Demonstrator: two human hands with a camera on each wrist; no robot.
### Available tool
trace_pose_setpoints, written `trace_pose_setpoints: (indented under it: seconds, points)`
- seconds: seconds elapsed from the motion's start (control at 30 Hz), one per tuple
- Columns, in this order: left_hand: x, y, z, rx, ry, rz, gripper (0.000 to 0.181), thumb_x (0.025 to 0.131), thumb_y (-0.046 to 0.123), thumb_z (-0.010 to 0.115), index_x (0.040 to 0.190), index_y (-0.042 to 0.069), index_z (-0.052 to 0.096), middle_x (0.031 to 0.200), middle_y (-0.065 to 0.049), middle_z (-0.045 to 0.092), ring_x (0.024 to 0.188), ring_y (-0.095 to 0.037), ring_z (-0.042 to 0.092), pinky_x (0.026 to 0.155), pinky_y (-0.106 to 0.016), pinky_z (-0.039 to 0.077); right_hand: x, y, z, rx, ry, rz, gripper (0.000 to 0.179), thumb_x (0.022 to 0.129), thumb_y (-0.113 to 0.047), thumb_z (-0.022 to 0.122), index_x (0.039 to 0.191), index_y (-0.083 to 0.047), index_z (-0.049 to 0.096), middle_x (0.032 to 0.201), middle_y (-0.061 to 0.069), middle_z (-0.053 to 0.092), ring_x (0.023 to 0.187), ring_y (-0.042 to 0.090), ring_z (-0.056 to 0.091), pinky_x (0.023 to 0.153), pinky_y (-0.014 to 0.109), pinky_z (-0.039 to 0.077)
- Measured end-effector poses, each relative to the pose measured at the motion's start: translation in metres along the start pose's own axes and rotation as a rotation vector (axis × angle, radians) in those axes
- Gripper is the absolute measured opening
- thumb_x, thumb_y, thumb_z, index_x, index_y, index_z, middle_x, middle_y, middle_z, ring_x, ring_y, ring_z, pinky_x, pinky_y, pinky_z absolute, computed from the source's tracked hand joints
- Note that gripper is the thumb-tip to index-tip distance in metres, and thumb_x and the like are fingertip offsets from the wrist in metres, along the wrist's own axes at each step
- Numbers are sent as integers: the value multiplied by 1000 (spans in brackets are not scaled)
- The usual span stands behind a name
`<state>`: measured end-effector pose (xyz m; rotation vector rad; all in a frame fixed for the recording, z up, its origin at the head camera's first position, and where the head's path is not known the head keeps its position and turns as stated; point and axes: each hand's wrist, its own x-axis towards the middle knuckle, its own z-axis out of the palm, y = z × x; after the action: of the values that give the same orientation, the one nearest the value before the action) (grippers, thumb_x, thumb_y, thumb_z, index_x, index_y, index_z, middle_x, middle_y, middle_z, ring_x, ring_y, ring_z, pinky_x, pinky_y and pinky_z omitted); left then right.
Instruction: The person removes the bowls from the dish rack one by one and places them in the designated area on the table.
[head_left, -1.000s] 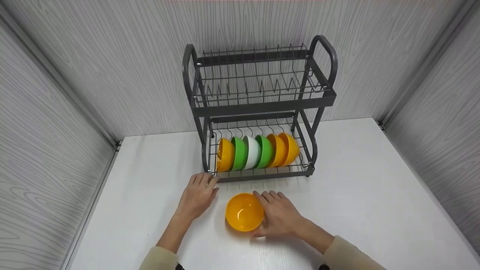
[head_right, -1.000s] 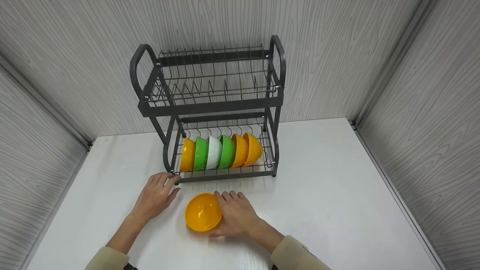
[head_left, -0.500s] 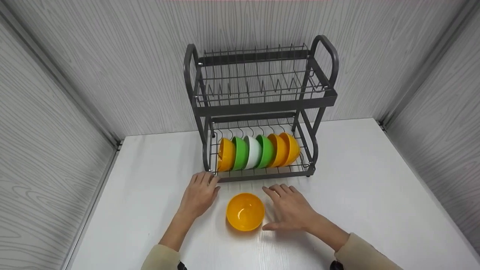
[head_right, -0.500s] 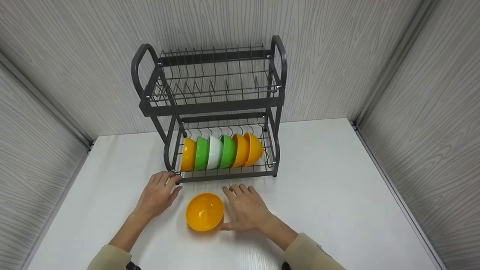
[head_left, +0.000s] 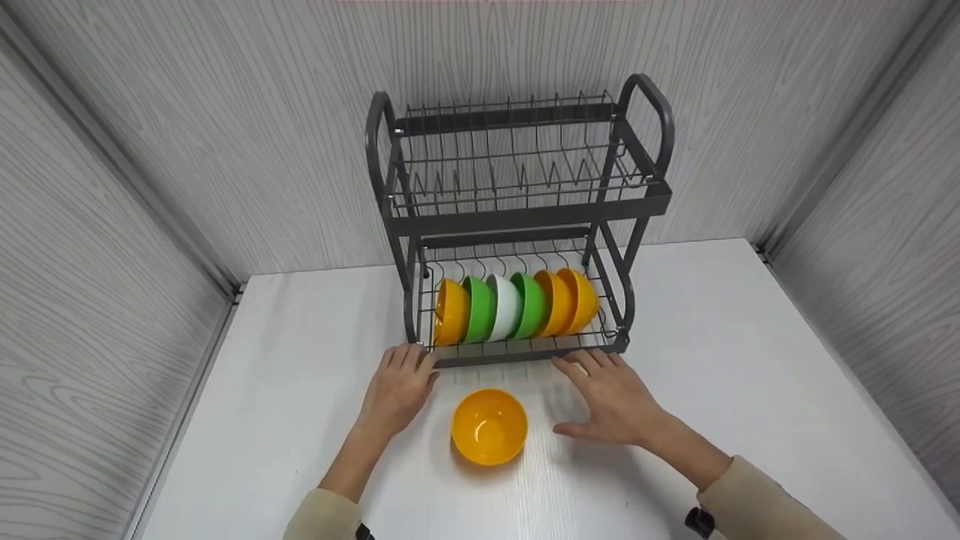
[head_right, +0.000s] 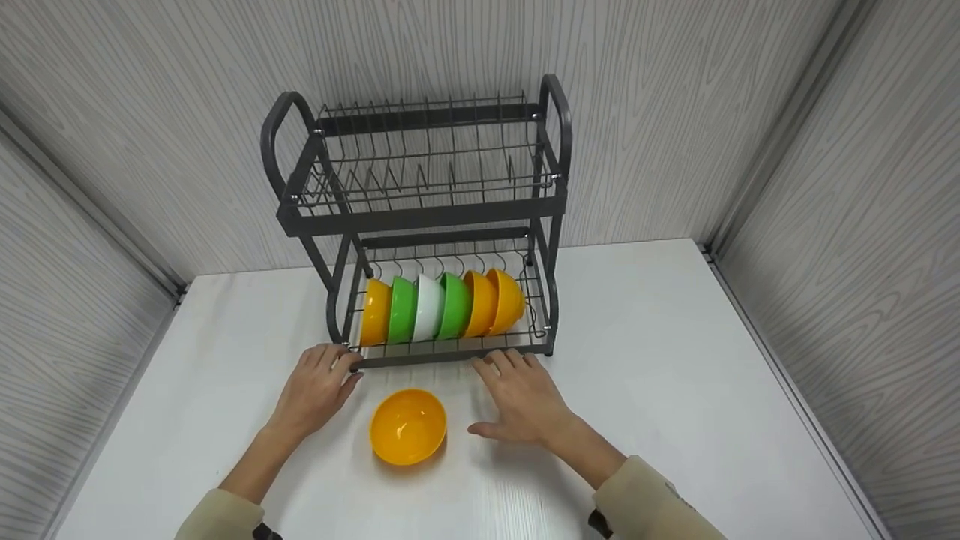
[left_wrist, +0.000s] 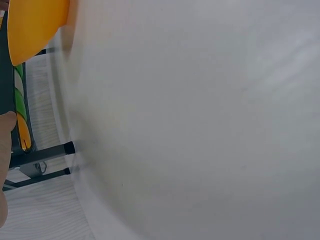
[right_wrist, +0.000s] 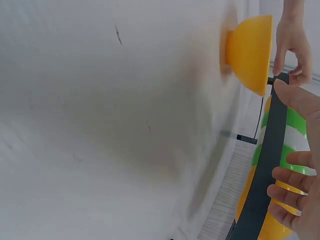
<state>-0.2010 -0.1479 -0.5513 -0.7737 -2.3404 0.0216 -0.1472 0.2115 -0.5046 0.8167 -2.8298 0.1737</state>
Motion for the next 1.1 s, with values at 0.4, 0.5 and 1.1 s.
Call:
trace_pose_setpoints:
  seconds: [0.4,0.5,1.1]
  points:
    - [2,0,-1,8,-2,-6,23,91,9,80,109,9,66,103,-10,62,101,-28,61,89,-38,58,4,28,-15,-3,116,48,92,77,-65,84,148,-14,56,137,9,64,123,34,61,100,53,56]
    - [2,1,-1,-3,-8,-24,22,91,10,80,109,9,66,103,-10,62,101,-27,59,90,-38,57,6,34,-18,-26,130,51,91,78,-64,83,148,-13,55,137,11,64,123,36,62,100,54,56]
    - [4,5,-2,-13,-28,-65,20,93,15,80,105,7,65,102,-11,62,100,-28,60,91,-39,58,23,68,-21,-159,225,21,95,79,-67,80,150,-10,52,134,15,64,116,40,63,94,54,57]
